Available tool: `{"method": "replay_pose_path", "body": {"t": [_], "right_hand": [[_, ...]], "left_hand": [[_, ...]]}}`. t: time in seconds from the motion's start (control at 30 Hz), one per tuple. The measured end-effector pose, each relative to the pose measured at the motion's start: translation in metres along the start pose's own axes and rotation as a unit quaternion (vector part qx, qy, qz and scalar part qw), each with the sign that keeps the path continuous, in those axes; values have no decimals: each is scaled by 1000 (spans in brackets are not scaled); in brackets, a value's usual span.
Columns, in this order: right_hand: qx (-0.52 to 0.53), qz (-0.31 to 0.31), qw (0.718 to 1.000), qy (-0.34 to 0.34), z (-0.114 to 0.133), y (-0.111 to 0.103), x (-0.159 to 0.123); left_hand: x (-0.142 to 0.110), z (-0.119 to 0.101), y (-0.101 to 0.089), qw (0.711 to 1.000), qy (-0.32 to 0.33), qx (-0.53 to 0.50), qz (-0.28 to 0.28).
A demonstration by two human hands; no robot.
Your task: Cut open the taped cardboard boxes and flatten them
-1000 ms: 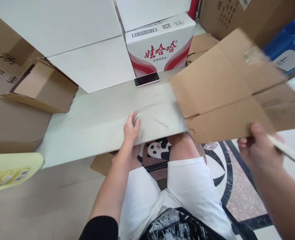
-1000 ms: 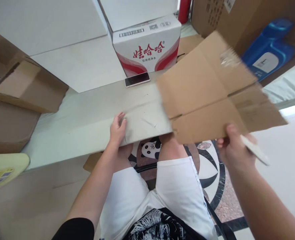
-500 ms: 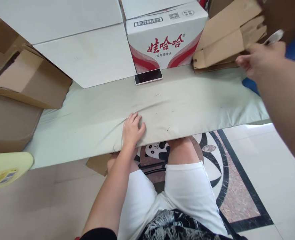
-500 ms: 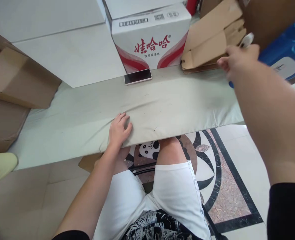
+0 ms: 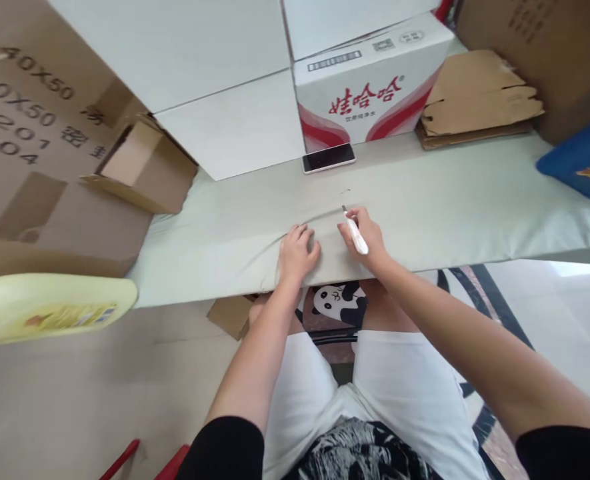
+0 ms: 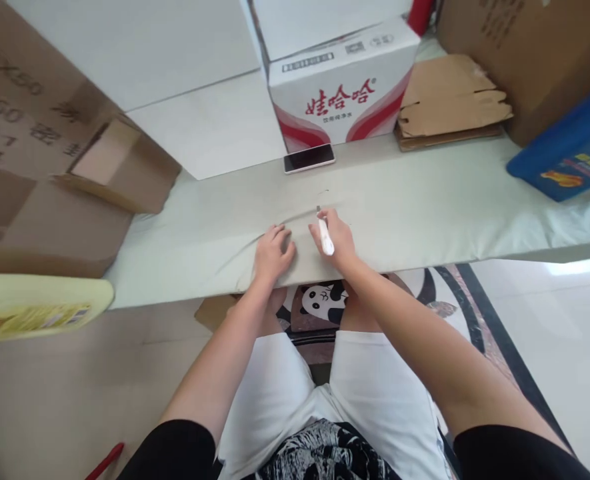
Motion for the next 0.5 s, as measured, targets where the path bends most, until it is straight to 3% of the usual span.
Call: {"method": "replay_pose_path", "body": {"t": [0.13,0.3,0.4,0.5], "right_hand": [[-13,47,996,-76,18,52,-5],[-93,80,986,-117,20,66,-14],[-152,98,975,-131,24,69,-18],[-195,111,965,-139,28,72,-21]], "left_hand": [[-4,2,1,1000,-2,-22,-1],[-11,28,-11,997,-10,-80,-10],[2,72,-45,995,-33,-92,-36],[36,139,-102,992,-69,-80,-68]]}}
Point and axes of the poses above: each hand's wrist, its own x-axis towards the middle knuckle, its own y-axis out of the palm, z = x × y, the point moved 6 cm from there along x, towards the middle knuckle, and after that the axes turned 6 degrees about x, right-handed, at the moved point
